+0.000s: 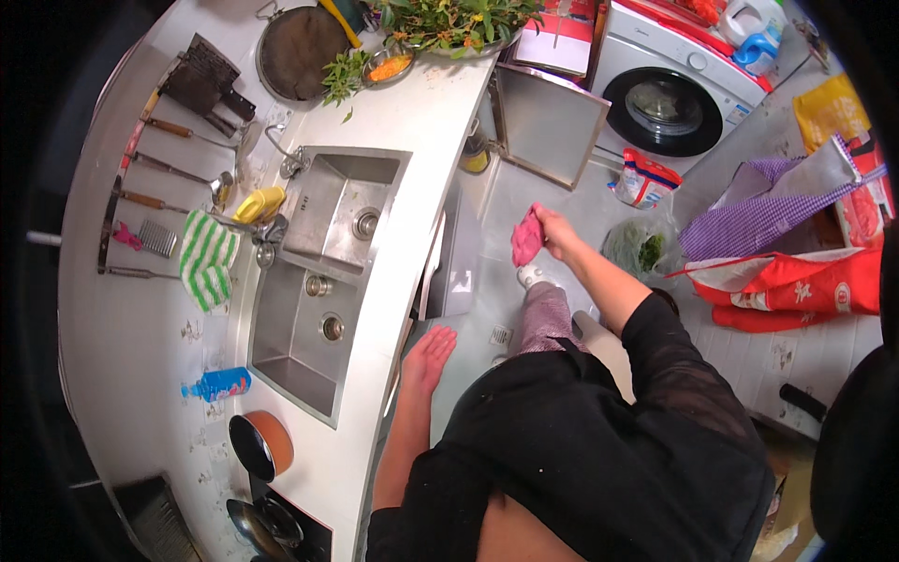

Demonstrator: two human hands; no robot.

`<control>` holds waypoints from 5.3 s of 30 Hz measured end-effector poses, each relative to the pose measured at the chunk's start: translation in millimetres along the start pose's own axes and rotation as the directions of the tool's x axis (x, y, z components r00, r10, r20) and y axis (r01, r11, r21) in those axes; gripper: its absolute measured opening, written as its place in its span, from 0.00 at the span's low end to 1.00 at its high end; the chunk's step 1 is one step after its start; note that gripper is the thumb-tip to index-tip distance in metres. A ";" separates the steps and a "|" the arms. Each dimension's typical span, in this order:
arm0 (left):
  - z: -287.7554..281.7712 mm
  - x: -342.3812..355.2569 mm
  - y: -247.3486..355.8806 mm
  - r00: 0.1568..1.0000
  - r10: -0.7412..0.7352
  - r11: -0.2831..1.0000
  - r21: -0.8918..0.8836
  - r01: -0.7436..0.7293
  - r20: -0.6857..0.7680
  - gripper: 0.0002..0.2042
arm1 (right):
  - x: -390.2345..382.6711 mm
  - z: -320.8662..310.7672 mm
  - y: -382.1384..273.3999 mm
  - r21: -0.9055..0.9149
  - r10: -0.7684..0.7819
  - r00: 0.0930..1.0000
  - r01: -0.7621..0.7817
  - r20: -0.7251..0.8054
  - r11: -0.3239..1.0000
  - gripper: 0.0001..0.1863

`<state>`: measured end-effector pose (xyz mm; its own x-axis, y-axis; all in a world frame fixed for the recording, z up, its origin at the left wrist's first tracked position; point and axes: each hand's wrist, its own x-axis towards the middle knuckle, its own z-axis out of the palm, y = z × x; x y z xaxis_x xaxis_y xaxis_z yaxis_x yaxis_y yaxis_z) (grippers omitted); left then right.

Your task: The person wipes the kitchen sink and countertop with a pink cloth. They then pick up a potted plant with yellow flowers, carry it to the living room, and place it on a table. Finally, they return to the kitchen to pick up a bowl of orange flower buds.

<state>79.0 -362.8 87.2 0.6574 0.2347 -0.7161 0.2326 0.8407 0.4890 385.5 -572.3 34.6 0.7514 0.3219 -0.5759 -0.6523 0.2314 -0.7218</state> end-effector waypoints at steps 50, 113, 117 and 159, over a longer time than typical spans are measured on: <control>317.9 298.6 89.8 0.991 -0.134 0.988 0.073 0.135 -0.021 0.19 | 320.1 -110.4 -275.9 -0.911 -0.653 0.662 0.395 0.369 -0.114 0.14; 349.4 310.7 101.6 0.978 -0.159 0.964 0.237 0.124 0.137 0.17 | 258.6 -211.1 -307.1 -0.938 -0.339 0.933 0.002 -0.123 0.347 0.08; 337.3 298.7 103.0 0.976 -0.144 0.963 0.252 0.100 0.162 0.17 | 219.4 -176.7 -297.3 -0.268 -0.072 0.997 0.066 -0.011 0.961 0.05; 73.4 75.5 171.3 0.523 0.720 0.636 0.134 -0.760 -0.457 0.11 | 39.6 287.6 -76.5 -0.605 0.578 0.220 0.468 0.786 0.644 0.17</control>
<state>221.1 -236.9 153.5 0.1839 0.9507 -0.2498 -0.2557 0.2916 0.9217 436.7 -313.2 177.4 -0.2891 0.9262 -0.2420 -0.0087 -0.2553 -0.9668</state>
